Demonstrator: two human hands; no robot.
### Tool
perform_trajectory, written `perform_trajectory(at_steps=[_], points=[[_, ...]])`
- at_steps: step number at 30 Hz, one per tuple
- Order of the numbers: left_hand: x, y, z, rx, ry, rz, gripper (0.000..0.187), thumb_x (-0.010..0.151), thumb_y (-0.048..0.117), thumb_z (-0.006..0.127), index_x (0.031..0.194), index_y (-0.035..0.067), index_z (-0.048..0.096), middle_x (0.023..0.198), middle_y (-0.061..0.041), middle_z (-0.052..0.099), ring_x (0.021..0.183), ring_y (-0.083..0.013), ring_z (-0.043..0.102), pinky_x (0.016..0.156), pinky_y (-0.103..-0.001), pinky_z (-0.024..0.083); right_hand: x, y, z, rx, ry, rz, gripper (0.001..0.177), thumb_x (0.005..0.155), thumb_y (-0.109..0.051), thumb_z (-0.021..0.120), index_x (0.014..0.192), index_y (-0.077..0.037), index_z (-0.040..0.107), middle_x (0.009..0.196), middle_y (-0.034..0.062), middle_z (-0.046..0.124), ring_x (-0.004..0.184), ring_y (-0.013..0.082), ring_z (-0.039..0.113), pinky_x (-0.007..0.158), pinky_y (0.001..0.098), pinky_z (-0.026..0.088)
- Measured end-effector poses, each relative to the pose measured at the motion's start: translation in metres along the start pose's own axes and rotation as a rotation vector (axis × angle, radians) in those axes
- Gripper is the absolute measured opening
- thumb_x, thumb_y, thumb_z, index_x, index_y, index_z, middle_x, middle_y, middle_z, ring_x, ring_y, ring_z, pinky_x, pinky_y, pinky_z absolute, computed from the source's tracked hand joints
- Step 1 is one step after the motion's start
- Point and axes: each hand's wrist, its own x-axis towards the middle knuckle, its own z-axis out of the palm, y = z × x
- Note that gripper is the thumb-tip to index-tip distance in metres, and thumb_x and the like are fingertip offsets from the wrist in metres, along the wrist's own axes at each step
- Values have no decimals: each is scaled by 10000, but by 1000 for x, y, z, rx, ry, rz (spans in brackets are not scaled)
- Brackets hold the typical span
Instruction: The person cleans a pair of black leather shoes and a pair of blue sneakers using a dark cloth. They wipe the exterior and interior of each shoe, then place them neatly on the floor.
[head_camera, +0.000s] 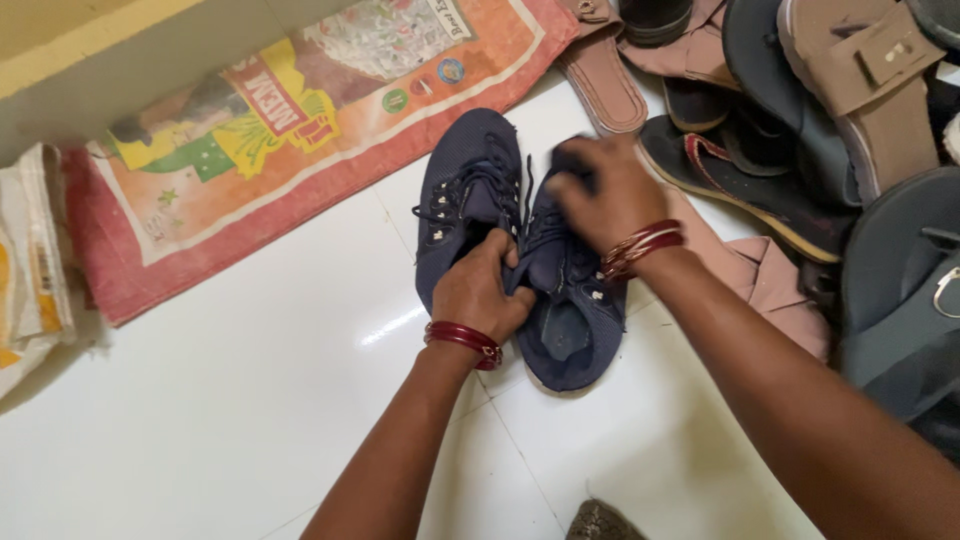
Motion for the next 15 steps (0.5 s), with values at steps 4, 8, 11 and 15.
perform_trajectory(at_steps=[4, 8, 11, 15], points=[[-2, -3, 7, 16, 14, -33, 343, 713, 160, 750, 958, 101, 519, 879, -126, 676, 827, -345, 674, 746, -473, 504, -9, -18, 8, -214, -238, -97, 395, 830, -229, 728, 1224, -200, 723, 1235, 177, 601, 1106, 404, 597, 917, 470, 508], [0, -4, 10, 12, 98, -44, 297, 739, 143, 713, 970, 107, 531, 900, -112, 689, 795, -341, 686, 735, -475, 509, -18, -2, -13, -251, -205, -28, 413, 790, -181, 722, 1200, -226, 735, 1293, 164, 583, 1136, 379, 596, 925, 456, 511], [0, -3, 11, 1, 122, -142, 288, 757, 153, 710, 998, 124, 554, 819, -137, 686, 795, -360, 678, 743, -476, 510, -37, 15, -32, -269, -180, 73, 393, 772, -175, 733, 1162, -219, 752, 1233, 166, 598, 1109, 369, 604, 929, 450, 509], [0, 5, 4, 103, 101, -102, 338, 734, 150, 756, 1016, 116, 574, 922, -142, 667, 902, -385, 652, 772, -493, 511, -48, 29, -51, -60, -74, 289, 340, 763, -186, 723, 1099, -197, 772, 1186, 131, 644, 1074, 319, 640, 935, 412, 518]])
